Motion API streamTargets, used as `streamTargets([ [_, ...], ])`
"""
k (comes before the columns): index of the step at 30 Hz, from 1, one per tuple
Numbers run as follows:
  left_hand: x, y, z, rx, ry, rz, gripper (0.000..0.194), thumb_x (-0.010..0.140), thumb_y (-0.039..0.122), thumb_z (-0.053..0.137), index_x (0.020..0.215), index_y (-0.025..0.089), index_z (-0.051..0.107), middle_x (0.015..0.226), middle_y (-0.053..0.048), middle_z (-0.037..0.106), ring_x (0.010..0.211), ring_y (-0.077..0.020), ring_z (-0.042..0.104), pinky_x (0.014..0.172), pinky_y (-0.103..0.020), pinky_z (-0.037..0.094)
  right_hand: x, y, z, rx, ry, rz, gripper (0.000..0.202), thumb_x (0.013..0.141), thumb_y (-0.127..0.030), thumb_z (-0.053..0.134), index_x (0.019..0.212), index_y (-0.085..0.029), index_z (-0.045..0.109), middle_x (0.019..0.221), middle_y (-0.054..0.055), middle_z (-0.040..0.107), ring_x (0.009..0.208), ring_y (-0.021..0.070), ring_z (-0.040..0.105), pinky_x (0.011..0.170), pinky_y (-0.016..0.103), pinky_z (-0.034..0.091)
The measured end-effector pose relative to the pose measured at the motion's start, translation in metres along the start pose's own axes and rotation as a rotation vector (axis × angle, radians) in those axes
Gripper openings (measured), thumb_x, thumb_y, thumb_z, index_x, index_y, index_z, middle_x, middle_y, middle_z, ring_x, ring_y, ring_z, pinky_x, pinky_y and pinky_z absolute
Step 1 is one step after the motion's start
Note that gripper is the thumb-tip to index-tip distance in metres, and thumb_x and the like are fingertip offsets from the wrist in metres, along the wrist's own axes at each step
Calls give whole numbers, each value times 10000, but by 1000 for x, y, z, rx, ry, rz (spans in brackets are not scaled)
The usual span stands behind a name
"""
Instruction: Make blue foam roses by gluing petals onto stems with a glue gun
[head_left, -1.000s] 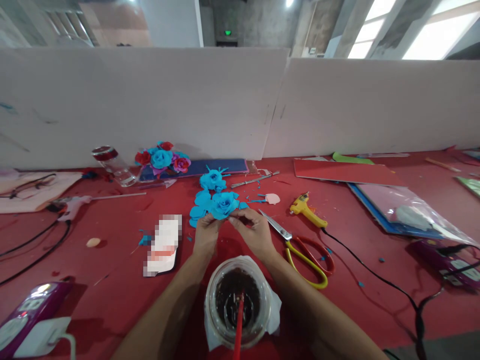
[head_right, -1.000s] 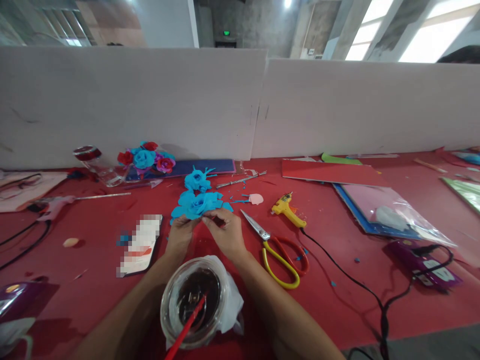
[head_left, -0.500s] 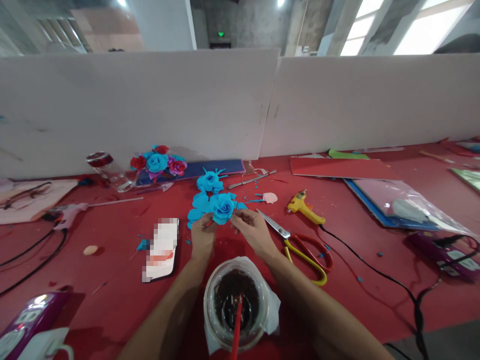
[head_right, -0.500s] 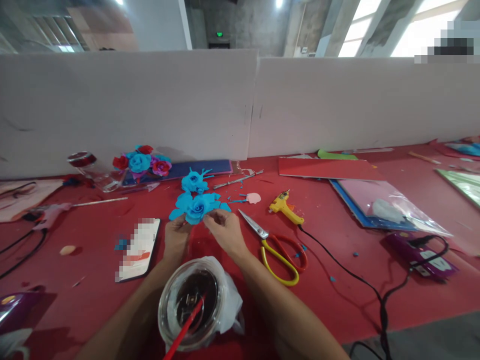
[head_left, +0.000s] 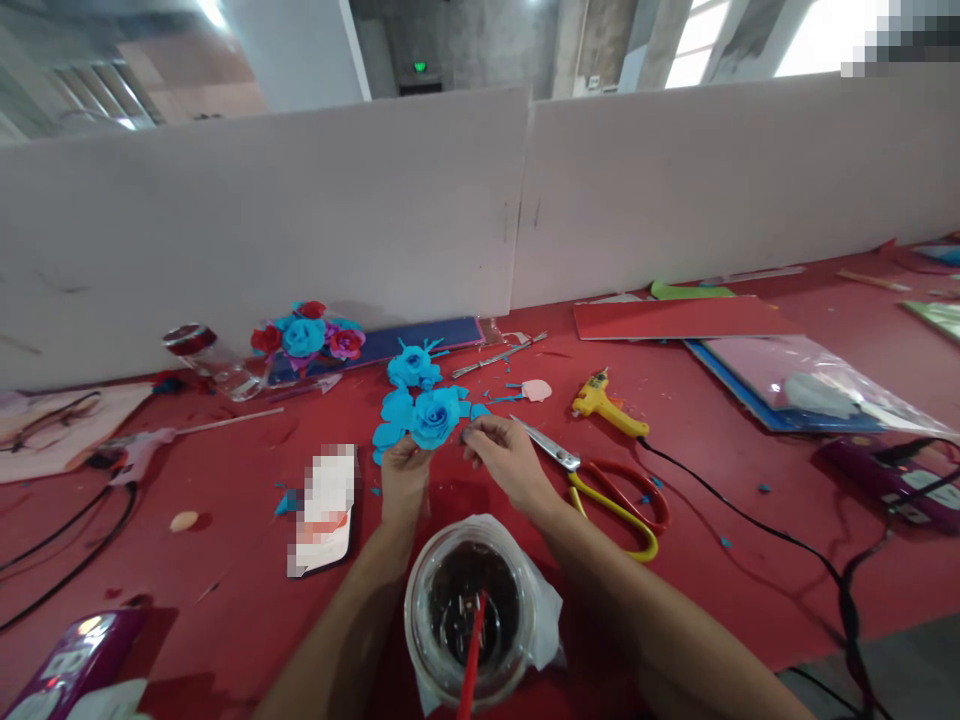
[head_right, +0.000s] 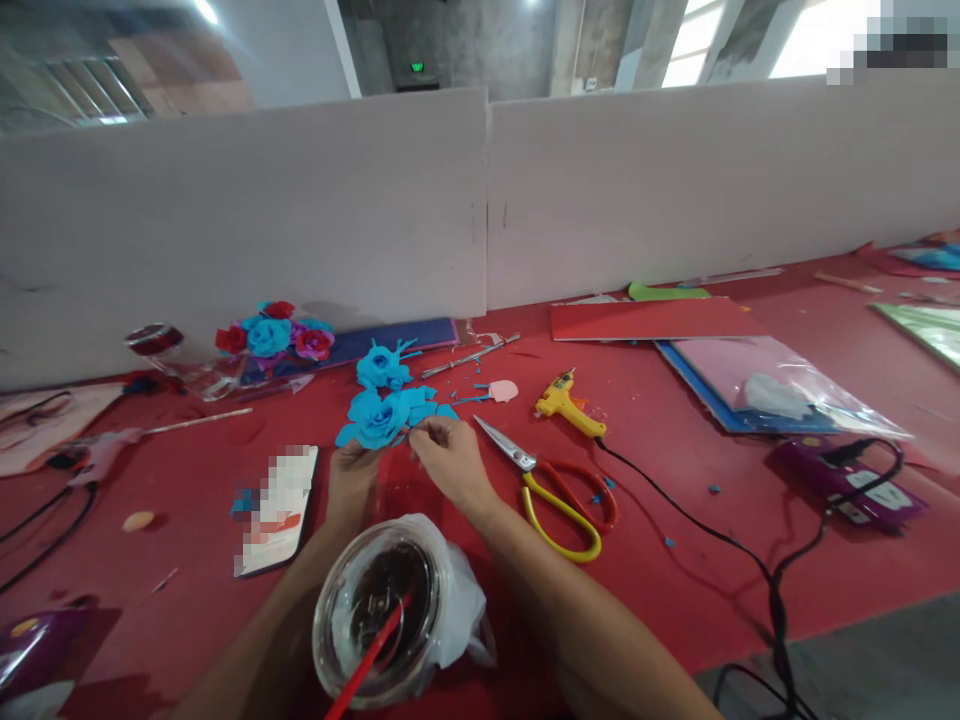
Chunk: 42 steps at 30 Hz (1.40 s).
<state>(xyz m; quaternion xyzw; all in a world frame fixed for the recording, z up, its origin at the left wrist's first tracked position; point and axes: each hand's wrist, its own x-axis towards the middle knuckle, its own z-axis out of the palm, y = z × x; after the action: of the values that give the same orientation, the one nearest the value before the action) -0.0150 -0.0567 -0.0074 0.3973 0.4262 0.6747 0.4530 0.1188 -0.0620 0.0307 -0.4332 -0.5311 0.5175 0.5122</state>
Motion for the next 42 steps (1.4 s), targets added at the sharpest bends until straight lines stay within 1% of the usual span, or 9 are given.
streamTargets([
  [7,-2,2,5,-96,-104,-67,179,616,301,800,721,179,723,758,-29,720,761,-191,638,766,-337,503,-3,-5,0,113,-76,-33,144,678,-209,487,647,-186,626,570,-27,558,535,108,491,532,230,379],
  [13,1,-3,1,-105,-134,-101,183,632,312,799,747,192,723,785,-28,729,743,-186,641,746,-325,511,3,0,-6,177,157,-84,147,685,-182,458,564,-191,542,516,-51,429,514,92,367,505,236,279],
  [16,3,-5,-1,-112,-150,-66,161,655,285,789,788,214,732,802,-20,731,780,-189,636,805,-337,502,8,1,-9,255,175,-75,126,741,-226,524,731,-194,646,570,-48,492,531,92,390,510,235,283],
  [19,3,-4,1,-115,-170,-75,172,645,272,799,798,222,739,792,-19,730,808,-199,635,845,-353,493,11,2,-10,299,139,-41,213,747,-314,629,905,-191,703,662,-21,594,540,93,424,515,239,308],
  [24,0,4,7,-247,-149,-226,223,608,306,827,778,202,726,785,-16,714,758,-155,622,763,-295,501,11,6,-10,211,102,-37,214,745,-367,683,838,-178,722,580,-28,563,512,90,407,516,248,306],
  [28,0,8,8,-323,-104,-287,273,548,308,864,729,182,703,660,20,653,608,-88,554,626,-223,466,10,7,-8,175,73,-27,197,755,-369,681,817,-185,716,637,-16,612,525,88,418,532,247,320],
  [31,-1,11,9,-359,-91,-309,286,545,290,866,750,176,703,659,25,645,585,-76,539,575,-206,438,9,7,-6,158,62,-18,193,749,-374,683,797,-188,707,686,-4,647,545,94,441,546,247,345],
  [37,-3,12,12,-214,-112,-233,220,553,216,835,727,157,713,768,-33,704,735,-145,627,777,-287,492,8,13,-7,-38,-9,-57,184,754,-346,658,710,-169,681,677,7,651,639,134,547,634,259,412],
  [42,-3,9,9,-32,-53,-84,158,613,226,791,741,173,715,793,-32,723,753,-173,639,800,-335,504,6,16,-7,-271,2,-134,187,790,-323,595,763,-167,694,713,15,672,656,153,571,633,261,417],
])
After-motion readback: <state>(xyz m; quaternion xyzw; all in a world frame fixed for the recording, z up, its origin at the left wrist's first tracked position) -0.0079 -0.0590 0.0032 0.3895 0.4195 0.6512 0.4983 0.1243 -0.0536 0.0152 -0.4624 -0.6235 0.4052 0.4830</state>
